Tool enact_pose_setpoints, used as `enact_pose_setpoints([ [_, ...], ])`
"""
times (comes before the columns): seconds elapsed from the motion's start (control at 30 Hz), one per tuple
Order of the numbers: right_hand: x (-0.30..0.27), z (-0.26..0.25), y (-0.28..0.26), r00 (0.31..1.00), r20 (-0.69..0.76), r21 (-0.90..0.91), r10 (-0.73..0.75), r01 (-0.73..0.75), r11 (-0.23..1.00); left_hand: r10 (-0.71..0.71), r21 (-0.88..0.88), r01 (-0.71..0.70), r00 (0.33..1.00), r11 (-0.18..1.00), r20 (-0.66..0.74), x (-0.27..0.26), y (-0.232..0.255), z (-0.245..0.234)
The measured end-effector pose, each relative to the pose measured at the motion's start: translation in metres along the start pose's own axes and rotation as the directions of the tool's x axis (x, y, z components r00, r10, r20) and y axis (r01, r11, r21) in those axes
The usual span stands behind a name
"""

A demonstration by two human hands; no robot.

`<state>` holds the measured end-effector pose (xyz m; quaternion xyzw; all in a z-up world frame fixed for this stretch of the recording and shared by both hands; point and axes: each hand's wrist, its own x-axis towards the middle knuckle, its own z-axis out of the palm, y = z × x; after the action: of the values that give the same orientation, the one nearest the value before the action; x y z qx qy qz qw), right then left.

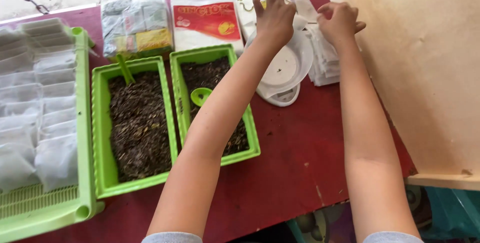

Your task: Filling small filter bags with tea leaves using a spoon, weighing them on a scale, and organizing them in a tray

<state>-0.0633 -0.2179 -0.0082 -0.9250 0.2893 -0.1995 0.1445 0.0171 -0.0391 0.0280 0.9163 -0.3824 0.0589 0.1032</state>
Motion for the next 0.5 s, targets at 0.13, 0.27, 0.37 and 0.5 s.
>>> enact_pose_setpoints([
  [0.13,0.015,0.012,-0.002,0.98,0.195,-0.147,0.046,-0.018,0.989,-0.016,0.046,0.014,0.999,0.999,0.045,0.029,0.009,0.03],
  [0.27,0.029,0.016,-0.016,0.933,0.353,-0.122,0.076,-0.035,0.992,-0.063,0.061,0.056,0.991,0.997,0.115,0.049,0.013,0.049],
  [0.37,0.048,0.027,-0.017,0.868,0.477,-0.201,0.134,-0.041,0.979,-0.064,0.042,0.06,0.991,0.997,0.116,0.059,0.014,0.053],
  [0.5,0.041,0.034,-0.021,0.887,0.456,-0.146,0.073,-0.006,0.989,-0.098,0.047,0.092,0.984,0.995,0.145,0.055,0.007,0.057],
])
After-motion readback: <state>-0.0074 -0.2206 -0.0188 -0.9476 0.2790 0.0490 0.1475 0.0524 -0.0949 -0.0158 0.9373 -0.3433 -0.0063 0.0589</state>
